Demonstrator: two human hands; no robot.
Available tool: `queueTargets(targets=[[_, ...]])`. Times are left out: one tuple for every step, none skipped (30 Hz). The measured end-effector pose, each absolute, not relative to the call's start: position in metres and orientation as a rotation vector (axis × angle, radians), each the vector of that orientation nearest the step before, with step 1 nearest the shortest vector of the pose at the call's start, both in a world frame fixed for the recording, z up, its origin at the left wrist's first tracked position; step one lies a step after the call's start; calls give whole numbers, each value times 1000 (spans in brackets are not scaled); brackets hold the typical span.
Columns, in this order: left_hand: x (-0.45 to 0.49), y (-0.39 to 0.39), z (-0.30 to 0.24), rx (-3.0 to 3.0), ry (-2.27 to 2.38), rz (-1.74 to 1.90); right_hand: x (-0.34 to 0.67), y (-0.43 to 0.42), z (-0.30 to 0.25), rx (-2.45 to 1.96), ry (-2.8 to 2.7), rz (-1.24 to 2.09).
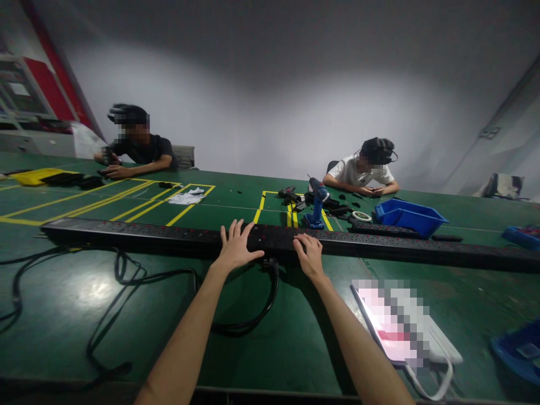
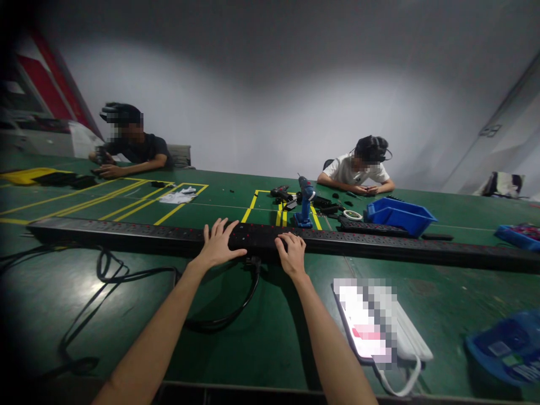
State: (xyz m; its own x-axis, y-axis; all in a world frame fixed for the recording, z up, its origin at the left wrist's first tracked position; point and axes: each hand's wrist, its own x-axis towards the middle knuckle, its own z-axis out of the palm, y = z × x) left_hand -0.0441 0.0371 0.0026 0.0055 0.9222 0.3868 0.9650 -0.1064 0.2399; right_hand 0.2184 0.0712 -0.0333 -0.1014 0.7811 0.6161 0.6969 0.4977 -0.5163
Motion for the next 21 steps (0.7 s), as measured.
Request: queueTargets(targets=[[-38, 34, 8, -2187, -1986, -730, 219, 72, -33, -1225, -1784, 134], [-32, 31, 14, -2222, -1942, -770, 220, 72, -32, -1218, -1725, 139], [-27, 28, 19, -2277, -1898, -806, 221, 73, -32, -1218, -1660, 137], [-21, 24, 24, -2367, -1848, -817, 222, 74, -32, -1222, -1597, 134], [-16, 21, 28, -2480, -1799, -807, 224, 75, -32, -1230, -1538, 137], [-12, 18, 31, -2578, -1768, -799, 225, 75, -33, -1238, -1483, 149], [-9, 15, 33, -2662, -1747, -783, 227, 76, -34, -1244, -1433, 169], [-6, 13, 33, -2730, -1734, -760, 228, 78, -36, -1247, -1389, 196], [-3, 11, 33, -2780, -1726, -731, 229, 79, -38, -1248, -1349, 225], [-2, 9, 32, -2816, -1718, -694, 229, 80, -40, -1249, -1309, 252], [0, 9, 30, -2840, -1709, -655, 230, 82, -42, -1252, -1271, 275], [0, 8, 28, -2854, -1699, -621, 230, 83, -44, -1256, -1239, 296], [1, 8, 26, -2860, -1691, -595, 230, 84, -45, -1260, -1212, 315], [1, 9, 24, -2861, -1685, -576, 229, 85, -47, -1264, -1189, 331], [1, 9, 23, -2857, -1686, -563, 229, 85, -48, -1267, -1172, 346], [1, 10, 22, -2851, -1694, -549, 229, 86, -48, -1271, -1159, 360], [1, 10, 21, -2845, -1707, -533, 229, 86, -49, -1275, -1147, 372], [2, 11, 20, -2839, -1724, -515, 229, 86, -49, -1279, -1138, 382], [2, 11, 19, -2831, -1740, -501, 229, 86, -49, -1282, -1132, 391], [3, 11, 19, -2825, -1750, -493, 229, 86, -49, -1286, -1128, 398], [4, 11, 18, -2819, -1753, -491, 229, 86, -49, -1288, -1125, 405]])
